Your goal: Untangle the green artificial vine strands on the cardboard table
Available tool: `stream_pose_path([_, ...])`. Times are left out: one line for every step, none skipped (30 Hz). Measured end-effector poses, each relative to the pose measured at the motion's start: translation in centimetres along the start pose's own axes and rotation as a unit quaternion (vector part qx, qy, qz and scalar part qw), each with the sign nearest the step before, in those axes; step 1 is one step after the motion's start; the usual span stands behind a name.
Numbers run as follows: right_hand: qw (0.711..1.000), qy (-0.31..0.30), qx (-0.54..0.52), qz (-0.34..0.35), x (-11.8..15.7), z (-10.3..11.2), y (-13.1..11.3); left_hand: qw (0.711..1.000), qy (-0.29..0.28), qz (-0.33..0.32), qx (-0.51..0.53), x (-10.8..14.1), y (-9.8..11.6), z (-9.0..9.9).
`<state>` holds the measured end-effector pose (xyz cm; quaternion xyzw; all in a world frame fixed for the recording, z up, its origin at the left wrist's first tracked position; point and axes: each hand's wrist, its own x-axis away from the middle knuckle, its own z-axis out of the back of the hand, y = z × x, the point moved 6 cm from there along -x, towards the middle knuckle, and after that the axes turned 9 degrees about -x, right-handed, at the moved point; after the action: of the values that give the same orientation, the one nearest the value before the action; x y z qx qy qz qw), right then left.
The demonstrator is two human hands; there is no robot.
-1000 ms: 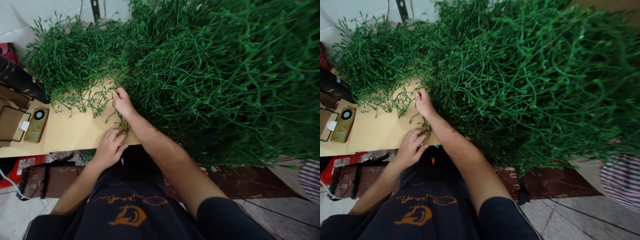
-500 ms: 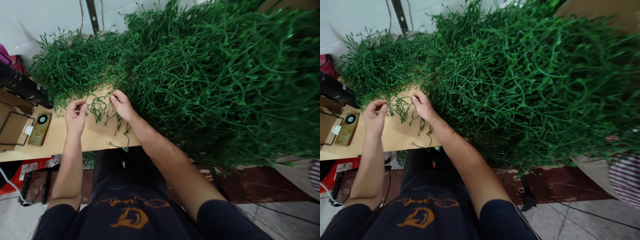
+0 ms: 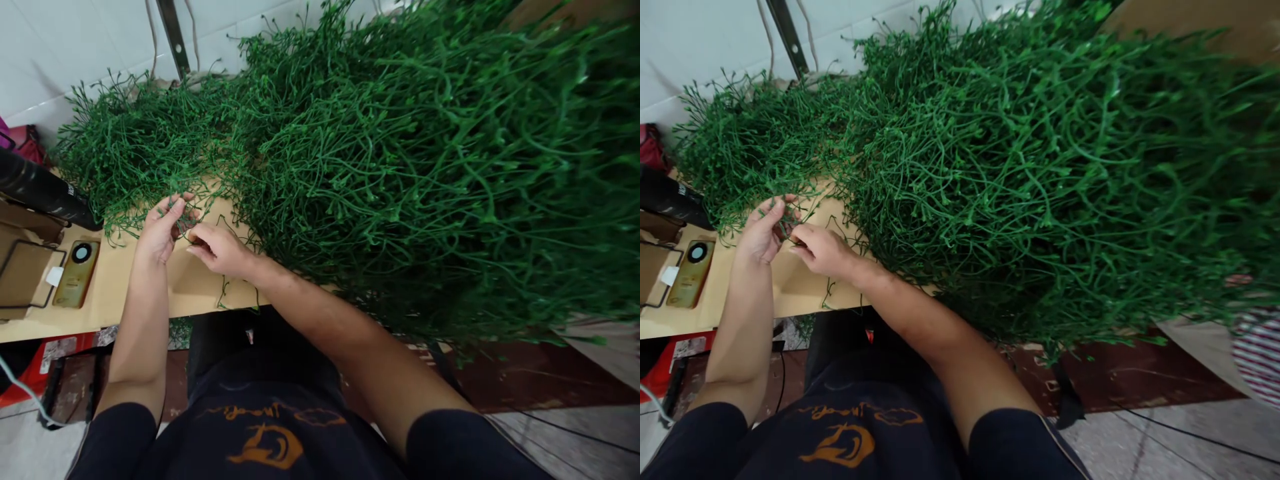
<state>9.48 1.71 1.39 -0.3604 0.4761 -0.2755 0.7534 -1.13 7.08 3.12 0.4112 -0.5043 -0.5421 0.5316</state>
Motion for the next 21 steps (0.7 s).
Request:
stream_pose_path([1.000, 0.019, 0.006, -0.002, 0.0, 0.3, 0.1, 1.000, -0.003, -0.007, 0.002, -0.3, 0.1, 0.2])
stream_pose_path([0.999, 0.051, 0.015, -0.003, -0.1, 0.8, 0.2, 1.000, -0.010, -0.012, 0.003, -0.5, 0.2, 0.3])
stream_pose_path([0.995, 0.094, 0.025, -0.003, 0.0, 1.6, 0.2, 1.000, -0.019, -0.014, 0.002, -0.7, 0.0, 0.3])
stream_pose_path([0.990, 0.140, 0.035, -0.004, 0.0, 2.4, 0.3, 0.999, -0.031, -0.016, -0.001, -0.9, -0.2, 0.3])
stream_pose_path([0.982, 0.183, 0.044, -0.006, 0.2, 3.2, 0.4, 0.999, -0.044, -0.016, -0.005, -1.0, -0.6, 0.2])
stream_pose_path([0.975, 0.215, 0.052, -0.006, 0.3, 3.8, 0.5, 0.998, -0.055, -0.013, -0.011, -1.1, -1.0, 0.1])
stream_pose_path([0.971, 0.232, 0.058, -0.007, 0.4, 4.2, 0.7, 0.998, -0.065, -0.007, -0.020, -1.1, -1.6, 0.0])
stream_pose_path([0.970, 0.234, 0.065, -0.006, 0.4, 4.3, 0.8, 0.997, -0.072, 0.000, -0.031, -1.2, -2.2, -0.2])
stream_pose_path([0.972, 0.225, 0.074, -0.006, 0.3, 4.2, 1.0, 0.996, -0.077, 0.005, -0.044, -1.2, -2.8, -0.3])
stream_pose_path([0.974, 0.210, 0.083, -0.007, 0.3, 4.0, 1.2, 0.995, -0.079, 0.007, -0.056, -1.2, -3.3, -0.5])
stream_pose_path([0.977, 0.193, 0.093, -0.012, 0.3, 3.7, 1.5, 0.995, -0.079, 0.003, -0.066, -1.2, -3.6, -0.6])
stream_pose_path([0.979, 0.176, 0.099, -0.022, 0.2, 3.3, 1.8, 0.994, -0.075, -0.005, -0.075, -1.2, -3.8, -0.7])
stream_pose_path([0.981, 0.160, 0.102, -0.036, 0.2, 2.9, 2.2, 0.994, -0.067, -0.017, -0.082, -1.2, -3.8, -0.8])
stream_pose_path([0.983, 0.146, 0.102, -0.052, 0.3, 2.6, 2.6, 0.994, -0.057, -0.028, -0.090, -1.2, -3.8, -0.8])
stream_pose_path([0.983, 0.137, 0.100, -0.069, 0.3, 2.4, 3.0, 0.993, -0.049, -0.035, -0.100, -1.2, -3.7, -0.8])
stream_pose_path([0.983, 0.131, 0.098, -0.086, 0.4, 2.2, 3.3, 0.992, -0.042, -0.041, -0.111, -1.2, -3.6, -0.8])
stream_pose_path([0.982, 0.129, 0.096, -0.099, 0.4, 2.2, 3.5, 0.991, -0.036, -0.046, -0.121, -1.2, -3.5, -0.8])
stream_pose_path([0.981, 0.131, 0.092, -0.106, 0.5, 2.2, 3.5, 0.989, -0.033, -0.054, -0.130, -1.2, -3.3, -0.8])
stream_pose_path([0.981, 0.138, 0.088, -0.108, 0.5, 2.4, 3.5, 0.988, -0.033, -0.063, -0.139, -1.1, -3.2, -0.8])
stream_pose_path([0.980, 0.150, 0.082, -0.104, 0.5, 2.7, 3.3, 0.986, -0.035, -0.072, -0.148, -1.1, -3.0, -0.9])
stream_pose_path([0.978, 0.168, 0.076, -0.094, 0.6, 3.1, 2.9, 0.983, -0.040, -0.080, -0.159, -1.0, -2.8, -0.9])
